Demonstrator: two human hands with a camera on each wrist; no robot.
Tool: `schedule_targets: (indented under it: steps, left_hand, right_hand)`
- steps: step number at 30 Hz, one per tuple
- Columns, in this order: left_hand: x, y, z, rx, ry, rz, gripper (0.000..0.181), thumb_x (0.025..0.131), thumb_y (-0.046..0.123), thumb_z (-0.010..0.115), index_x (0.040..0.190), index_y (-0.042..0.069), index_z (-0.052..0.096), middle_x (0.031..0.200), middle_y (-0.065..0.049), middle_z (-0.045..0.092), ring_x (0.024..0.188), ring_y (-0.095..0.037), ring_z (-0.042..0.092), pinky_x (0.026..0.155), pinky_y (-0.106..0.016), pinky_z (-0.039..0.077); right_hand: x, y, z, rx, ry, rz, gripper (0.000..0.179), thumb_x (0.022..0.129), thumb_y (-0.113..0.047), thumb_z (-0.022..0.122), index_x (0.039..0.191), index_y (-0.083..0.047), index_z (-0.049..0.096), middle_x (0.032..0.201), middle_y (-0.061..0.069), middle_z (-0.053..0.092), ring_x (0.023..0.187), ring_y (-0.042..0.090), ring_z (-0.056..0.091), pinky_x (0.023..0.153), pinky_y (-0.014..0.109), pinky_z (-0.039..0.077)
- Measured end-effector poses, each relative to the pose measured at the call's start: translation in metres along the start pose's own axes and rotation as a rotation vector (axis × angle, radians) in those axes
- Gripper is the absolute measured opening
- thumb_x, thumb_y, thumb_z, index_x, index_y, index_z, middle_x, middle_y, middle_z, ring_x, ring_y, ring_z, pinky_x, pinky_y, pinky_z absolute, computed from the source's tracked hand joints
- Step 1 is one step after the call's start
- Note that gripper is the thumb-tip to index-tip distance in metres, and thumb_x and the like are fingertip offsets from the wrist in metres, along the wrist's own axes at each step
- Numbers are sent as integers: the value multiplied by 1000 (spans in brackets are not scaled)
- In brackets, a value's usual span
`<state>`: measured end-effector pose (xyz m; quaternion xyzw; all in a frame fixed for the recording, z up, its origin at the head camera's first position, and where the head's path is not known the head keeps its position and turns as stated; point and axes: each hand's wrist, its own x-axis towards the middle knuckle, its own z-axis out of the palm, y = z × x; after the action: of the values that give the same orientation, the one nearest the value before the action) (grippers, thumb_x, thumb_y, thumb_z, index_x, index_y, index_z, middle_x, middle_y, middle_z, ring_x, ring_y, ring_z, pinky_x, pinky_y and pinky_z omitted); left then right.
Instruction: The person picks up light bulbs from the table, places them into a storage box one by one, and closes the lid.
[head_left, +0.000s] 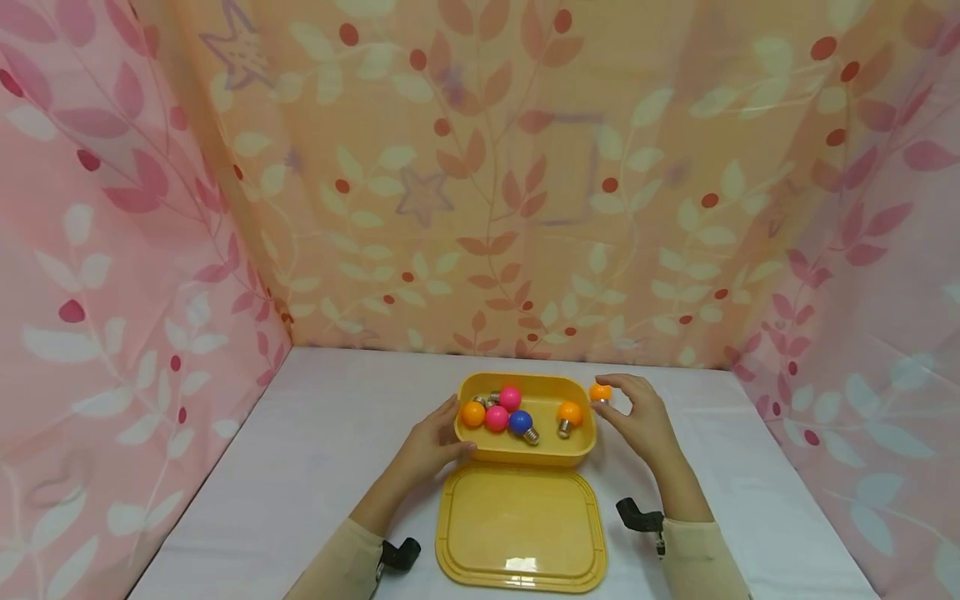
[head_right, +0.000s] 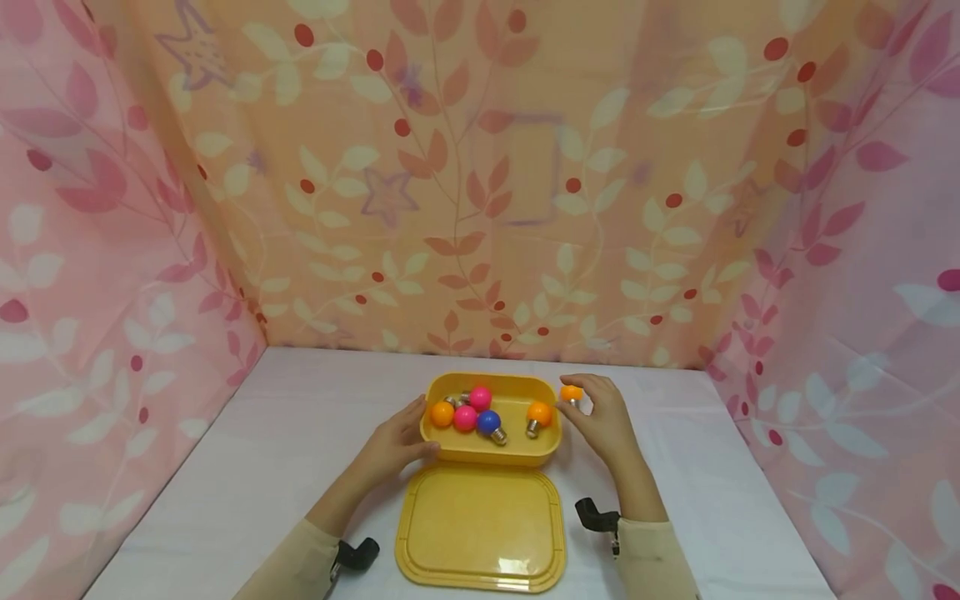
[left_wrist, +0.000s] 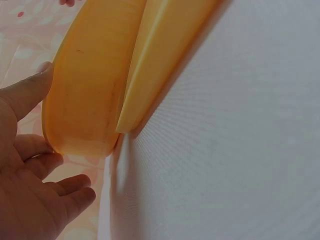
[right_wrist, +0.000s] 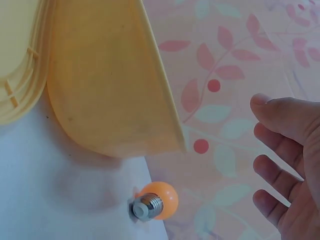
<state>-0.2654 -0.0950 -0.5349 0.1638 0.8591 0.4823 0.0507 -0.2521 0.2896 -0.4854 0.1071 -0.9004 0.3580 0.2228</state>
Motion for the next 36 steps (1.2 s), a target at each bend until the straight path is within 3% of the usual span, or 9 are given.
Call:
schedule_targets:
  steps: [12, 20, 36]
  left_hand:
    - [-2, 0, 0, 3, 0, 1, 88, 87, 33, 83, 159, 13, 37, 169, 0, 29, 155, -30, 27, 124, -55, 23]
    - [-1, 1, -1, 8, 5, 0, 88, 86, 35, 84, 159, 14, 38, 169, 0, 29, 155, -31, 27, 124, -56, 23]
    - [-1, 1, -3, 28, -5, -11, 89, 87, 37, 83, 160, 16, 36, 169, 3, 26, 156, -27, 25, 124, -54, 24]
  right_hand:
    - [-1, 28, 10, -35, 93, 102, 45, 85, -14, 85, 128, -8, 69, 128, 15, 68, 115, 35, 56, 101, 59, 46]
    - [-5, 52, 25, -10, 63, 224, 52, 86, -16, 84, 134, -6, 65, 136, 20, 63, 121, 40, 54, 103, 60, 43]
    - [-7, 74, 37, 58, -24, 296, 65, 88, -22, 83, 145, -10, 56, 143, 21, 56, 128, 41, 50, 108, 63, 39]
